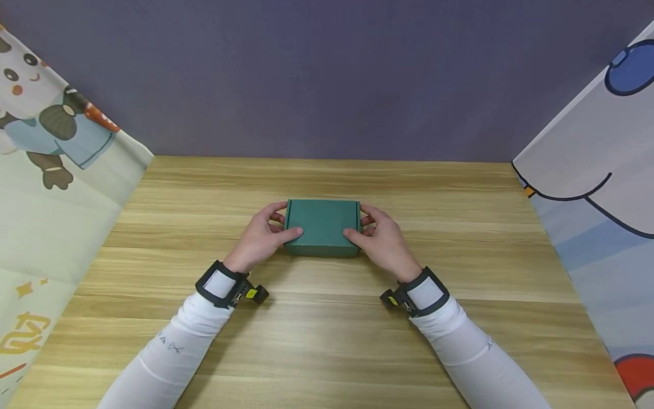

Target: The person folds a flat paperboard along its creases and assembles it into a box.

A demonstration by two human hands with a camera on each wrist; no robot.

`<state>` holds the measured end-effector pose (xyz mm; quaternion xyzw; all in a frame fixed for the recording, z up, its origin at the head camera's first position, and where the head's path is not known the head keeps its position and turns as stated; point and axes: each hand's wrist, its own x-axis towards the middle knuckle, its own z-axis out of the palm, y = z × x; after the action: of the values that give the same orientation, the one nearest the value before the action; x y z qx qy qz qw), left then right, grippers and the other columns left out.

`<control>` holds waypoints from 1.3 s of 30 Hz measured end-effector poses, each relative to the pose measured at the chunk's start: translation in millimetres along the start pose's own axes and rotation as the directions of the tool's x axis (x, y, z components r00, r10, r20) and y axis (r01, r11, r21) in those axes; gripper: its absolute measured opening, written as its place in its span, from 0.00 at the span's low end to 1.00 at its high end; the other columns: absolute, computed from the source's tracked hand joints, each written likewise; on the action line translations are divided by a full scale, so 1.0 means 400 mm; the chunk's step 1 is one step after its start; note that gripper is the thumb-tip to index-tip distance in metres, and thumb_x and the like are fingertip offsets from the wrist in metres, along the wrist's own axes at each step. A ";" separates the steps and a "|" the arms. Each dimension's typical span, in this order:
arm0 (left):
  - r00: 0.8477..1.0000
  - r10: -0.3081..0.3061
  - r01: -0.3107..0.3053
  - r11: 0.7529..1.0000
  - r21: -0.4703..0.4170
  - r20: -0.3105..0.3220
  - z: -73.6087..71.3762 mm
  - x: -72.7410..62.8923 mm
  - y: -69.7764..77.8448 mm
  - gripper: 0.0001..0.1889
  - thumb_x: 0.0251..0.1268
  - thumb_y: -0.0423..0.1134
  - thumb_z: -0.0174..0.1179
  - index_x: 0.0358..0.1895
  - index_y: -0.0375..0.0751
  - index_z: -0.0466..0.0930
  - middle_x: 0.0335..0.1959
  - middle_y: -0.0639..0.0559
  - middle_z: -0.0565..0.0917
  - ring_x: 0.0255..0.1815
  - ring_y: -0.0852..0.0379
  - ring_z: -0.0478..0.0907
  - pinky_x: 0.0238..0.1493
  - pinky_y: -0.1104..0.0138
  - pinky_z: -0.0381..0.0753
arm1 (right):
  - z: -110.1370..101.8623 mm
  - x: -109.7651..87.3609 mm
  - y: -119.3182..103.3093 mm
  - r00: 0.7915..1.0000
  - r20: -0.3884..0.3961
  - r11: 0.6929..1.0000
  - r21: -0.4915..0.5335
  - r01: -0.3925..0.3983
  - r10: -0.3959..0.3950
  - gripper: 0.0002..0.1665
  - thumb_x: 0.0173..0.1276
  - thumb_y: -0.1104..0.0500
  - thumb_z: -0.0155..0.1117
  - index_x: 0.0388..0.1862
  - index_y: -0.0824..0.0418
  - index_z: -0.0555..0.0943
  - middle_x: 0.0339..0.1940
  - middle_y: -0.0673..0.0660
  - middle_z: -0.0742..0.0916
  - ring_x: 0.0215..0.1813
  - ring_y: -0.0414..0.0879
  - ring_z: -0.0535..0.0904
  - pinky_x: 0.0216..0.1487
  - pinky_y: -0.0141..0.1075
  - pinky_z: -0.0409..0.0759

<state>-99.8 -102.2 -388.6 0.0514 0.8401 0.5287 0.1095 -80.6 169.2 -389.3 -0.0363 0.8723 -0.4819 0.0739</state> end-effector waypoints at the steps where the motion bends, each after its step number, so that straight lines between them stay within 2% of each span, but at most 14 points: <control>1: 1.000 -0.003 0.003 1.000 0.002 0.000 0.001 0.000 -0.001 0.40 0.56 0.48 0.70 0.72 0.47 0.61 0.45 0.46 0.75 0.39 0.51 0.78 0.29 0.64 0.82 | 0.000 0.000 0.000 1.000 0.004 1.000 0.002 -0.002 0.002 0.44 0.64 0.45 0.67 0.74 0.57 0.62 0.51 0.61 0.78 0.43 0.52 0.83 0.35 0.43 0.85; 9: 1.000 -0.012 0.012 1.000 0.010 -0.002 0.004 -0.002 -0.006 0.40 0.56 0.47 0.70 0.71 0.46 0.61 0.44 0.45 0.75 0.39 0.51 0.78 0.30 0.65 0.82 | 0.004 -0.001 0.002 1.000 0.016 1.000 -0.017 -0.017 0.017 0.44 0.64 0.45 0.67 0.74 0.55 0.62 0.51 0.60 0.78 0.42 0.51 0.83 0.34 0.43 0.85; 26: 0.999 -0.025 0.026 0.999 0.026 -0.025 0.019 0.027 -0.001 0.40 0.56 0.46 0.70 0.71 0.46 0.62 0.44 0.45 0.76 0.41 0.51 0.77 0.32 0.65 0.80 | -0.018 0.040 0.017 0.999 0.048 0.999 -0.042 -0.023 0.025 0.45 0.63 0.43 0.67 0.74 0.56 0.61 0.53 0.61 0.78 0.45 0.52 0.82 0.35 0.41 0.85; 39: 0.998 -0.028 0.029 0.999 0.028 -0.052 0.031 0.059 0.008 0.41 0.55 0.48 0.70 0.71 0.45 0.61 0.44 0.46 0.76 0.38 0.52 0.77 0.31 0.65 0.80 | -0.049 0.080 0.023 0.998 0.070 0.996 -0.088 0.005 0.001 0.45 0.64 0.43 0.67 0.74 0.58 0.62 0.53 0.62 0.79 0.45 0.53 0.82 0.36 0.36 0.84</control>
<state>-119.9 -85.3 -394.1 0.0273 0.8509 0.5160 0.0945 -115.2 186.4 -389.8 -0.0571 0.8895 -0.4416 0.1023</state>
